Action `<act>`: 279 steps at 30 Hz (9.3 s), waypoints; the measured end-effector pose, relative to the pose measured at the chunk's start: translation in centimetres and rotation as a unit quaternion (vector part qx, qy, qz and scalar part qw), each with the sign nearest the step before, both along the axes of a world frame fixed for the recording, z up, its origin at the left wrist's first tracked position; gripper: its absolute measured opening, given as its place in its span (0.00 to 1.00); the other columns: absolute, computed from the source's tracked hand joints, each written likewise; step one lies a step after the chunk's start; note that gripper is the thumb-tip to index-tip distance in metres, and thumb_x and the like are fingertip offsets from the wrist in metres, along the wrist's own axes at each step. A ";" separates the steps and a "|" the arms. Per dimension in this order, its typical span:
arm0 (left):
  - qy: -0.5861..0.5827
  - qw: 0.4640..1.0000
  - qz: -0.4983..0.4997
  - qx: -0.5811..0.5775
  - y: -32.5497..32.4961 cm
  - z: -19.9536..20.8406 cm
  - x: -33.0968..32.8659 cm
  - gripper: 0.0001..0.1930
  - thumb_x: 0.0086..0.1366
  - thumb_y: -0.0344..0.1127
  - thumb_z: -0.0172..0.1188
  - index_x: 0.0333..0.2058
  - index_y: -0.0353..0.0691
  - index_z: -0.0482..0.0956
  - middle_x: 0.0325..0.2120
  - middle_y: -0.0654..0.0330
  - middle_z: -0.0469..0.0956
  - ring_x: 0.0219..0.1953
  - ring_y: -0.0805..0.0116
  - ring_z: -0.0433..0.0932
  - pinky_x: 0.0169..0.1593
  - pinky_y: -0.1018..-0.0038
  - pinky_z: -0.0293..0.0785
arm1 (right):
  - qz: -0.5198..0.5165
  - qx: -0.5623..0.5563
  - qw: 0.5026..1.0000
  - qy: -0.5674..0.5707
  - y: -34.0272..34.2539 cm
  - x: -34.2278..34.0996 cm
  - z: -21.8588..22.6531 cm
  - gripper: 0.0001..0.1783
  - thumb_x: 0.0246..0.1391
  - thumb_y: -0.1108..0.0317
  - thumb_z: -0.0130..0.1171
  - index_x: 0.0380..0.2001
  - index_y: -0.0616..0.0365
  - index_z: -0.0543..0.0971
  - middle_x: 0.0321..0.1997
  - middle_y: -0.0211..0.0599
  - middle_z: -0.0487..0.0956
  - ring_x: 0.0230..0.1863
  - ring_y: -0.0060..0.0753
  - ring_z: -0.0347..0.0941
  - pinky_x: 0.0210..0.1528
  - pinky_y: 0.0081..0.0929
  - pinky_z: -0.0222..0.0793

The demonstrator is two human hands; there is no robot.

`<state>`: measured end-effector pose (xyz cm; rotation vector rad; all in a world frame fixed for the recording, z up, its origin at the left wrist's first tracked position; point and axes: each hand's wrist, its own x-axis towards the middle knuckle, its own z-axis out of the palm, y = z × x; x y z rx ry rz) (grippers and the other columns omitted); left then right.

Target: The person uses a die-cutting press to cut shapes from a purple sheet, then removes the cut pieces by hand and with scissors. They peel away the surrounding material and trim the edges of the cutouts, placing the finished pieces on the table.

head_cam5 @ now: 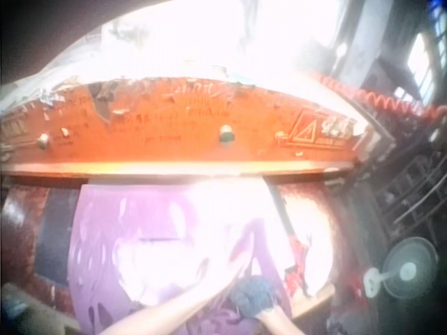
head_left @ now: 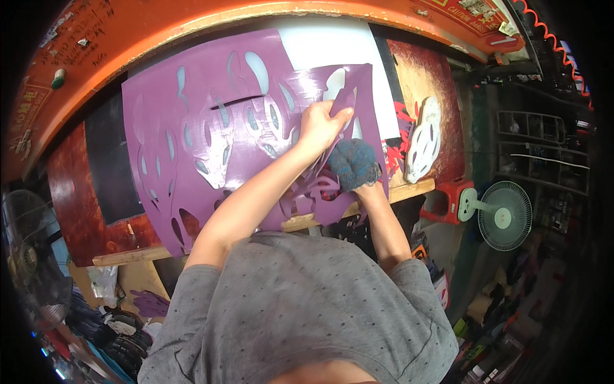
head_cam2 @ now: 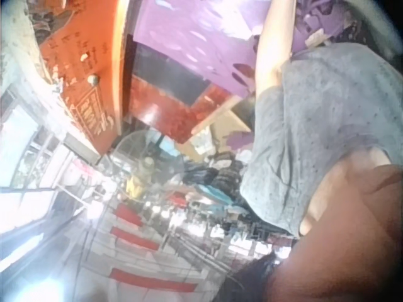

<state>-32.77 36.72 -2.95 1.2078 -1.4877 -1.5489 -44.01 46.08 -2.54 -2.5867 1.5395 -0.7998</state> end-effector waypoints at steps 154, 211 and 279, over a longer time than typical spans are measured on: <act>0.195 0.971 -0.111 0.088 -1.8 0.3 4.6 0.27 0.64 0.43 0.58 0.56 0.33 0.64 0.48 0.55 0.73 0.49 0.67 0.73 0.56 0.73 0.64 | -0.362 0.294 0.801 -0.376 -8.4 -3.7 1.9 0.22 0.47 0.54 0.61 0.39 0.61 0.80 0.37 0.38 0.80 0.37 0.29 0.72 0.42 0.26 0.66; 0.484 0.314 0.814 -0.065 49.9 -10.7 61.2 0.09 0.58 0.28 0.59 0.36 0.49 0.72 0.36 0.63 0.77 0.38 0.65 0.78 0.41 0.71 0.75 | -0.123 0.066 0.969 0.205 -17.5 19.0 -5.8 0.27 0.53 0.46 0.49 0.45 0.57 0.78 0.41 0.45 0.80 0.41 0.50 0.77 0.43 0.41 0.71; -0.015 0.980 0.179 0.082 13.0 -4.1 18.5 0.06 0.57 0.25 0.62 0.29 0.36 0.71 0.20 0.68 0.71 0.20 0.85 0.67 0.23 0.84 0.62 | -0.105 0.156 0.981 -0.055 -12.1 3.1 -1.5 0.12 0.46 0.63 0.61 0.34 0.54 0.81 0.34 0.39 0.80 0.38 0.36 0.77 0.41 0.33 0.72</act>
